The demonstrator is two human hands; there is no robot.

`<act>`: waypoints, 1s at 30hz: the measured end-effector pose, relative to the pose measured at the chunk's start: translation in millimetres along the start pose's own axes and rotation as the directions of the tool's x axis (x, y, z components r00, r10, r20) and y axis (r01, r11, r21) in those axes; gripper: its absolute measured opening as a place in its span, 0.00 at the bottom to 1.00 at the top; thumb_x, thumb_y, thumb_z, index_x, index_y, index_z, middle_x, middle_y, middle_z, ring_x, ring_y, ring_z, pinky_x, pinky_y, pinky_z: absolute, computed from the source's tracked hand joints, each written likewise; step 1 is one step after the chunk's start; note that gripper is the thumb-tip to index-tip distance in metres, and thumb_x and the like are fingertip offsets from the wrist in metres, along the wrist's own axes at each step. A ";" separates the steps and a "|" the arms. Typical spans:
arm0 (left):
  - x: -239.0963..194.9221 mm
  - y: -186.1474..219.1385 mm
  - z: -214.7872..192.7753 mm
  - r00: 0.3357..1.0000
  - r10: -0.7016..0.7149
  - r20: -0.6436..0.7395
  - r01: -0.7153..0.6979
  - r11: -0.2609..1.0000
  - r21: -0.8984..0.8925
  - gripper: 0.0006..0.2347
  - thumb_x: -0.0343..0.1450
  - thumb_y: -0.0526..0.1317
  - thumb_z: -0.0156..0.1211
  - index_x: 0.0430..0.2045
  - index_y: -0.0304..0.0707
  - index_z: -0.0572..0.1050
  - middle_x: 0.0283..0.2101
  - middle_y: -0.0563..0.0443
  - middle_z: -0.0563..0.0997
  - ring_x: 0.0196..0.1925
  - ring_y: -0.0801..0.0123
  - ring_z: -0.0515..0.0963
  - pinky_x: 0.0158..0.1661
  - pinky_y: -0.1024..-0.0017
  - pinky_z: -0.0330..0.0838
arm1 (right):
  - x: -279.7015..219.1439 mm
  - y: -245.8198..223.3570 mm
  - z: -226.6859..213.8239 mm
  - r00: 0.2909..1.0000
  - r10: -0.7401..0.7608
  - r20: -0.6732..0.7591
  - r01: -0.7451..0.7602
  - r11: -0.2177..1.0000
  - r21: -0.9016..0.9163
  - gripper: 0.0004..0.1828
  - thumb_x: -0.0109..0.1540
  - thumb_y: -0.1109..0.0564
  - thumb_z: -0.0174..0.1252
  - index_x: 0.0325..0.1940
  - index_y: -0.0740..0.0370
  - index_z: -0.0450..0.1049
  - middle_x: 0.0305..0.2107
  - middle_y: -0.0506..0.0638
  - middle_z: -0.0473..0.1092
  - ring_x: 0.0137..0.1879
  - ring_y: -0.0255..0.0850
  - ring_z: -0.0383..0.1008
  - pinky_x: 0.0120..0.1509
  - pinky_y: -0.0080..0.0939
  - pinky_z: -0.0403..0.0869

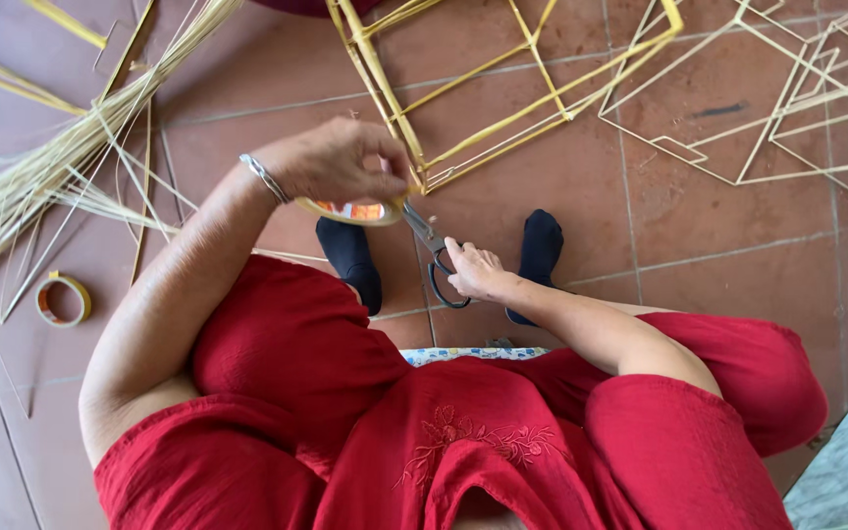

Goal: The person sits on the floor and assembles a rectangular bamboo frame by wrapping joints with yellow tape. They use scissors to cut the tape and repeatedly secure the frame's corners and edges.

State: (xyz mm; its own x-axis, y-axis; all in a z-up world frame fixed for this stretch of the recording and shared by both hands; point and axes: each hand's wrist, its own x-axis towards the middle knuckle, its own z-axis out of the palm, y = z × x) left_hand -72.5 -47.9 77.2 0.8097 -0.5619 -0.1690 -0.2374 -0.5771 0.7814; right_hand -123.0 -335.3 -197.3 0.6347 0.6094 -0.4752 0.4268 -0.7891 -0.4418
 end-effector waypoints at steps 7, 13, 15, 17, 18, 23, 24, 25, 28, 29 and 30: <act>14.4 9.4 25.3 0.997 -0.037 -0.066 0.047 0.987 0.154 0.07 0.68 0.45 0.67 0.33 0.45 0.82 0.48 0.46 0.74 0.49 0.54 0.79 0.49 0.59 0.73 | 29.3 70.0 -10.2 0.987 0.089 0.136 -0.084 0.996 -0.042 0.21 0.57 0.42 0.56 0.47 0.52 0.82 0.45 0.55 0.78 0.52 0.55 0.79 0.57 0.55 0.77; 23.9 17.9 45.1 0.998 -0.010 -0.056 0.028 0.946 0.324 0.06 0.68 0.44 0.65 0.32 0.44 0.81 0.48 0.46 0.76 0.44 0.53 0.82 0.46 0.56 0.75 | 36.1 180.3 -94.2 0.816 0.446 -0.367 -0.363 0.890 0.275 0.18 0.57 0.43 0.63 0.42 0.55 0.83 0.40 0.56 0.79 0.48 0.53 0.79 0.57 0.52 0.75; 25.7 20.0 47.1 0.997 -0.029 -0.072 0.053 0.932 0.358 0.06 0.70 0.43 0.64 0.32 0.43 0.80 0.42 0.48 0.80 0.42 0.55 0.83 0.44 0.57 0.76 | 29.8 202.0 -112.1 0.762 0.499 -0.412 -0.331 0.847 0.415 0.21 0.60 0.44 0.64 0.47 0.62 0.81 0.43 0.59 0.78 0.51 0.51 0.79 0.58 0.49 0.76; 27.5 23.5 42.5 0.986 -0.090 -0.139 0.138 0.914 0.383 0.05 0.74 0.41 0.63 0.33 0.41 0.79 0.35 0.48 0.82 0.40 0.56 0.83 0.43 0.59 0.77 | 26.2 206.3 -123.0 0.708 0.513 -0.485 -0.265 0.830 0.491 0.31 0.58 0.45 0.67 0.60 0.63 0.72 0.45 0.60 0.77 0.52 0.52 0.78 0.58 0.49 0.75; 27.0 25.9 36.9 0.983 -0.014 -0.185 0.072 0.949 0.308 0.04 0.73 0.39 0.63 0.33 0.39 0.79 0.35 0.50 0.83 0.38 0.59 0.84 0.41 0.62 0.78 | 24.5 205.8 -130.6 0.678 0.521 -0.519 -0.228 0.820 0.525 0.37 0.57 0.45 0.68 0.66 0.63 0.67 0.47 0.61 0.76 0.53 0.52 0.77 0.58 0.49 0.74; 6.6 36.4 -19.1 0.803 0.335 -0.492 -0.252 0.940 0.229 0.03 0.74 0.31 0.65 0.37 0.30 0.78 0.35 0.47 0.79 0.35 0.66 0.80 0.35 0.74 0.76 | 17.9 168.2 -156.5 0.672 0.359 -0.647 0.076 0.836 0.543 0.45 0.57 0.47 0.71 0.71 0.66 0.59 0.61 0.67 0.62 0.58 0.56 0.70 0.56 0.52 0.74; 1.5 36.9 -30.0 0.779 0.283 -0.560 -0.252 0.958 0.134 0.02 0.76 0.30 0.63 0.38 0.28 0.77 0.37 0.47 0.78 0.35 0.70 0.79 0.34 0.76 0.76 | 15.7 159.1 -162.7 0.649 0.279 -0.708 0.153 0.863 0.481 0.44 0.59 0.47 0.72 0.71 0.69 0.60 0.62 0.70 0.60 0.60 0.57 0.68 0.58 0.53 0.73; -6.2 36.0 -40.6 0.795 0.111 -0.597 -0.177 0.983 -0.053 0.03 0.77 0.31 0.62 0.39 0.28 0.77 0.33 0.51 0.78 0.29 0.75 0.76 0.29 0.79 0.71 | 13.2 150.7 -169.3 0.686 0.284 -0.670 0.145 0.849 0.508 0.38 0.60 0.47 0.69 0.68 0.66 0.64 0.60 0.66 0.64 0.59 0.54 0.69 0.58 0.51 0.72; -19.4 21.3 -59.9 0.760 -0.004 -0.650 -0.172 0.963 -0.207 0.04 0.80 0.31 0.61 0.38 0.26 0.78 0.30 0.51 0.79 0.22 0.77 0.72 0.22 0.80 0.65 | 7.4 125.3 -181.8 0.765 0.281 -0.580 0.184 0.768 0.614 0.21 0.66 0.47 0.61 0.58 0.62 0.75 0.52 0.57 0.74 0.56 0.43 0.73 0.58 0.45 0.72; -18.5 11.9 -67.3 0.739 0.031 -0.673 -0.210 0.960 -0.187 0.05 0.80 0.30 0.61 0.37 0.24 0.78 0.30 0.49 0.79 0.21 0.76 0.71 0.22 0.80 0.64 | 7.7 118.2 -186.7 0.770 0.275 -0.576 0.241 0.710 0.661 0.17 0.69 0.47 0.58 0.52 0.63 0.77 0.48 0.55 0.77 0.54 0.40 0.75 0.58 0.43 0.73; -18.2 0.5 -75.3 0.700 -0.036 -0.713 -0.202 0.948 -0.246 0.05 0.80 0.31 0.61 0.36 0.26 0.78 0.29 0.50 0.79 0.21 0.75 0.72 0.22 0.79 0.65 | 8.0 113.1 -192.5 0.775 0.268 -0.573 0.296 0.646 0.703 0.17 0.71 0.47 0.55 0.46 0.63 0.80 0.43 0.54 0.79 0.51 0.36 0.77 0.58 0.40 0.73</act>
State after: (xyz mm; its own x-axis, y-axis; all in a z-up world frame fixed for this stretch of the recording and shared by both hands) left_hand -47.0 6.7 125.9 0.9582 0.0495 0.2816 -0.2564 -0.2873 0.9229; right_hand 54.4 -434.6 -104.6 0.9750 0.2162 -0.0507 0.0109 -0.2747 -0.9615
